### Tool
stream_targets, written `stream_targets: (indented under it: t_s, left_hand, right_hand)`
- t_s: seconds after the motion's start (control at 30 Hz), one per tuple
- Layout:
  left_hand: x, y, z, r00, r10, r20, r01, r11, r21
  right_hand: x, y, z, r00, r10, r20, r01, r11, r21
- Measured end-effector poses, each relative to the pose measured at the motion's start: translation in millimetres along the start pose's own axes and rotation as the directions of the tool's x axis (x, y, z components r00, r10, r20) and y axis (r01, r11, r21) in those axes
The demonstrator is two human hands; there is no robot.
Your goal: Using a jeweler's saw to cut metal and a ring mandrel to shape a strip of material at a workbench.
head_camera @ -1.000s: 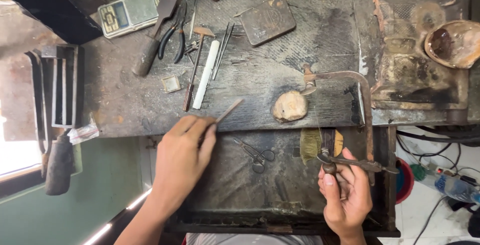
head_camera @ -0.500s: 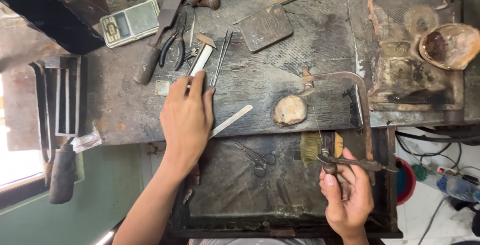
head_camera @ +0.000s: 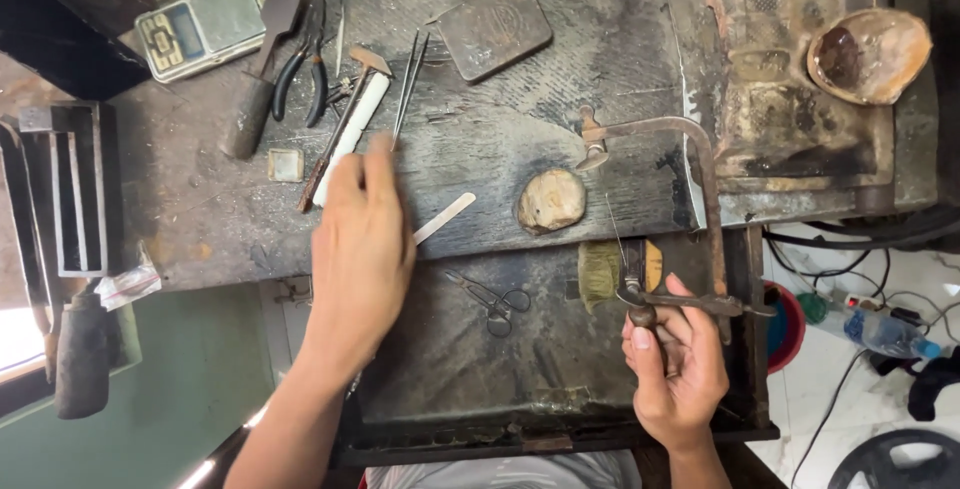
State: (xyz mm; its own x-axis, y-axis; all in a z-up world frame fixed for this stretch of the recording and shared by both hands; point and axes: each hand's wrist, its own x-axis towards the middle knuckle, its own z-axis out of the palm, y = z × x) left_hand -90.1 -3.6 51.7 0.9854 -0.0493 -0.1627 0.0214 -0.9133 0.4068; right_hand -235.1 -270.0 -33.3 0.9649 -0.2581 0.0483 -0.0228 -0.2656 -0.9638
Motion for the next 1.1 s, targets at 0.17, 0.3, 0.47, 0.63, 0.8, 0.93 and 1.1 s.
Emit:
stream_targets:
  t_s: [0.17, 0.3, 0.47, 0.63, 0.8, 0.93, 1.1]
  left_hand:
    - [-5.0, 20.0, 31.3, 0.917, 0.337, -0.212, -0.398, 0.767, -0.503]
    - [3.3, 26.0, 51.1, 0.874, 0.386, -0.295, -0.485, 0.716, -0.502]
    - [9.0, 24.1, 52.8, 0.909, 0.35, -0.227, -0.417, 0.74, -0.528]
    - [6.5, 28.3, 48.2, 0.928, 0.319, -0.192, -0.37, 0.733, -0.571]
    - [5.4, 28.6, 47.2, 0.903, 0.364, -0.228, -0.427, 0.703, -0.568]
    - [5.4, 28.9, 49.7, 0.89, 0.377, -0.256, -0.456, 0.71, -0.538]
    - [2.6, 26.6, 50.1, 0.879, 0.393, -0.27, -0.477, 0.726, -0.496]
  right_hand:
    - [2.3, 2.5, 0.1, 0.999, -0.042, 0.011, 0.043, 0.999, -0.029]
    - [2.7, -0.7, -1.1, 0.998, -0.058, 0.004, 0.058, 0.998, -0.031]
    - [1.3, 2.2, -3.9, 0.999, -0.048, -0.003, 0.048, 0.999, -0.025]
    - [1.7, 5.9, -3.9, 0.999, -0.041, 0.001, 0.041, 0.999, -0.029]
    - [2.3, 3.6, -3.2, 0.999, -0.04, -0.008, 0.039, 0.999, -0.018]
    - [2.4, 5.2, -3.3, 0.999, -0.053, 0.002, 0.053, 0.999, 0.004]
    - [-0.1, 5.0, -3.1, 1.0, -0.029, -0.01, 0.029, 1.0, -0.005]
